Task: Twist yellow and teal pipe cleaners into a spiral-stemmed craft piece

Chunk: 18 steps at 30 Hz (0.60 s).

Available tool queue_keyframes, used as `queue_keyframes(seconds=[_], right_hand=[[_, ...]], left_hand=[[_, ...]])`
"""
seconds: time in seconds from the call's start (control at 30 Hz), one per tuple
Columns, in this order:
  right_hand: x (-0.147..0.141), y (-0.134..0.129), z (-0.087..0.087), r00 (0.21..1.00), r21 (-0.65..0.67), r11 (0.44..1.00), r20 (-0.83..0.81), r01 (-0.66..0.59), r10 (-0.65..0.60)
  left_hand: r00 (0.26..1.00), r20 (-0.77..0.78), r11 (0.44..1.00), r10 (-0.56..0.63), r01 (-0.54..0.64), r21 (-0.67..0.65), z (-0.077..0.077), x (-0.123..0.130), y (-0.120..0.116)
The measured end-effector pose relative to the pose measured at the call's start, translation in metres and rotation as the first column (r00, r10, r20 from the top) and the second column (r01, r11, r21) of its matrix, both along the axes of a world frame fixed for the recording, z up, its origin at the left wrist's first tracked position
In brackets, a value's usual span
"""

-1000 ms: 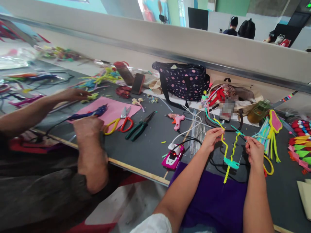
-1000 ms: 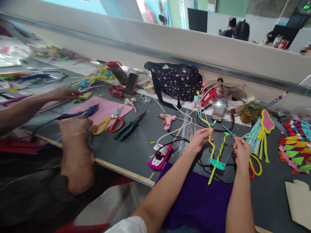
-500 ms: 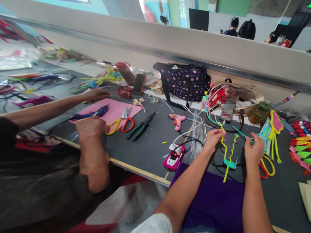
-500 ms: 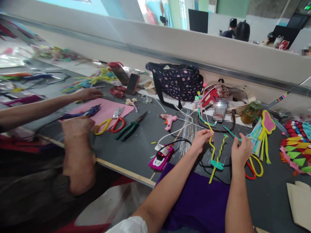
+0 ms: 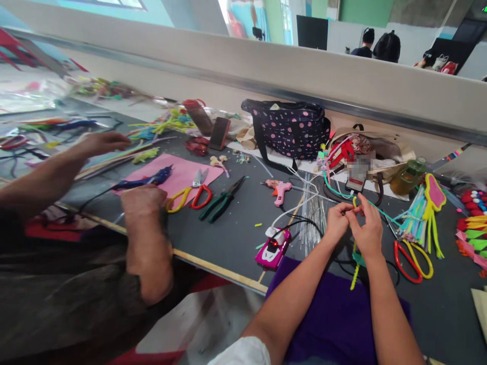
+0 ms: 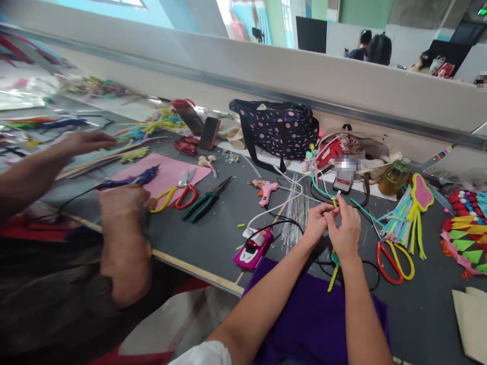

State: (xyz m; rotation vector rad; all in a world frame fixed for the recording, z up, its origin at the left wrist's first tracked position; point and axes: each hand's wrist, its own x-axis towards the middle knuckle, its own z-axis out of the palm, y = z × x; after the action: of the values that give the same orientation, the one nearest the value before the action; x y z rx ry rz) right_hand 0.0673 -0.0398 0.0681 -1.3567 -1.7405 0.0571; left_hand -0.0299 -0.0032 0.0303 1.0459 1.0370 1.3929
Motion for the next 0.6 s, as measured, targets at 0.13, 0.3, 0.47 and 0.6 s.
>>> queue_keyframes(seconds=[0.13, 0.3, 0.47, 0.6], right_hand=[[-0.002, -0.002, 0.001, 1.0, 0.012, 1.0, -0.018, -0.013, 0.013], [-0.003, -0.001, -0.003, 0.99, -0.016, 0.998, -0.127, 0.059, -0.061], [0.0, 0.0, -0.002, 0.982, -0.023, 0.997, -0.173, 0.071, -0.074], [0.0, -0.001, 0.001, 0.991, 0.005, 0.999, -0.125, 0.047, -0.046]], left_hand=[[0.998, -0.057, 0.997, 0.019, -0.014, 0.079, -0.004, 0.0, 0.0], [0.988, -0.152, 0.986, 0.02, 0.006, 0.166, 0.004, 0.0, -0.005], [0.988, -0.157, 0.979, -0.004, 0.036, 0.202, 0.009, 0.002, -0.009], [0.987, -0.161, 0.98, -0.014, 0.046, 0.195, 0.012, 0.003, -0.011]])
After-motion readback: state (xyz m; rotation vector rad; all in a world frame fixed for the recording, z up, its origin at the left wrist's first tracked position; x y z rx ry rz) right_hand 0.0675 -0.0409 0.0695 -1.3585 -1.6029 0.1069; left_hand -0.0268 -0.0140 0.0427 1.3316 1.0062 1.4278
